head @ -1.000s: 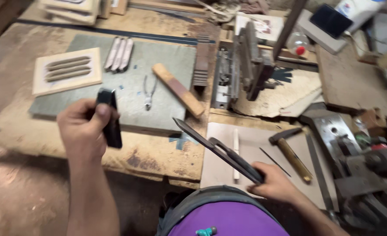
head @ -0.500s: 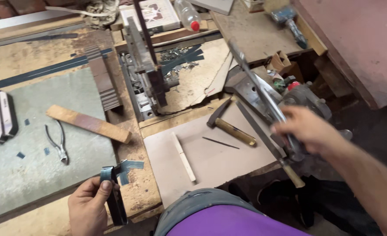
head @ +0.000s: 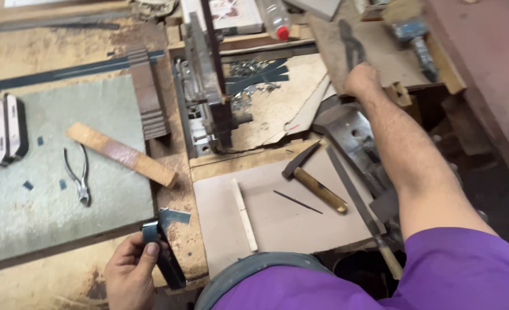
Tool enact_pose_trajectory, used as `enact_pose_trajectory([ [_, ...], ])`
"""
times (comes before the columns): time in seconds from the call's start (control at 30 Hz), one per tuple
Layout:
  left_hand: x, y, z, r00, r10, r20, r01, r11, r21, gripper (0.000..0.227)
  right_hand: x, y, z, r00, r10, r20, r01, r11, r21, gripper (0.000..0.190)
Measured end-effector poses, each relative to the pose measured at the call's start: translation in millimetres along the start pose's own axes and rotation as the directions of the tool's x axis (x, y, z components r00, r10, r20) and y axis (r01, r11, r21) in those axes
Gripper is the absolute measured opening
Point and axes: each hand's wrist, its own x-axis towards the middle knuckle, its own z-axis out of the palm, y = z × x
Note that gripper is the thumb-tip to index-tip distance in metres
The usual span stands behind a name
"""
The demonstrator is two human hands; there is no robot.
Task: The person assembles a metal strip into a white plastic housing labeled 'DEBON'. They use a manual press to bend the metal, a file to smooth the edges, and a wooden block to hammer the metal strip into the housing. The person repeats this process for multiple units, placing the finished assemblies into a wooden tray.
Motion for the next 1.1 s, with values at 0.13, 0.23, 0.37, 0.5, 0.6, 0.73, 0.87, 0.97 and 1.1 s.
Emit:
enact_pose_trajectory([
  [0.13, 0.7, 7.2, 22.0, 0.999, 0.035, -0.033, -0.039, 0.992, -0.116, 0.016, -15.6, -2.1, -3.3, 0.951, -0.299, -0.078, 0.251, 0.895, -0.370, 0.034],
  [0.23, 9.7, 11.1, 37.5, 0.998, 0.047, 0.031, -0.039, 0.971, -0.236, 0.012, -73.9, -37.0, -31.6, 0.934, -0.324, 0.148, 0.356, 0.827, -0.436, 0.047],
  [0.37, 23.4, 12.7, 46.5, 0.993, 0.022, 0.116, 0.021, 0.934, -0.356, 0.008, -217.3, -77.3, -44.8, 0.797, -0.439, 0.415, 0.530, 0.838, -0.130, 0.051],
  [0.5, 38.6, 3.7, 47.6, 0.986, -0.048, 0.157, 0.115, 0.885, -0.451, 0.008, -349.4, -90.6, 1.8, 0.584, -0.628, 0.514, 0.639, 0.746, 0.187, 0.058],
  [0.6, 47.7, -4.7, 49.0, 0.983, -0.054, 0.173, 0.134, 0.862, -0.490, 0.006, -402.1, -101.9, 44.9, 0.694, -0.498, 0.520, 0.443, 0.865, 0.237, 0.070],
  [0.73, 55.5, -11.1, 50.3, 0.970, -0.119, 0.211, 0.205, 0.867, -0.454, 0.007, -418.6, -89.2, 89.0, 0.774, -0.481, 0.412, 0.122, 0.752, 0.648, 0.054],
  [0.87, 60.3, -27.4, 57.2, 0.944, -0.161, 0.289, 0.294, 0.809, -0.509, 0.007, -437.6, -69.9, 94.8, 0.675, -0.657, 0.336, -0.245, 0.231, 0.942, 0.045],
  [0.97, 61.8, -42.4, 65.1, 0.926, -0.092, 0.366, 0.300, 0.768, -0.565, 0.008, -457.2, -73.3, 91.5, 0.685, -0.689, 0.239, -0.202, 0.136, 0.970, 0.039],
  [1.1, 50.9, -40.3, 80.4, 0.931, -0.100, 0.351, 0.302, 0.749, -0.590, 0.007, -474.4, -94.3, 92.2, 0.719, -0.684, 0.123, -0.085, 0.089, 0.992, 0.033],
])
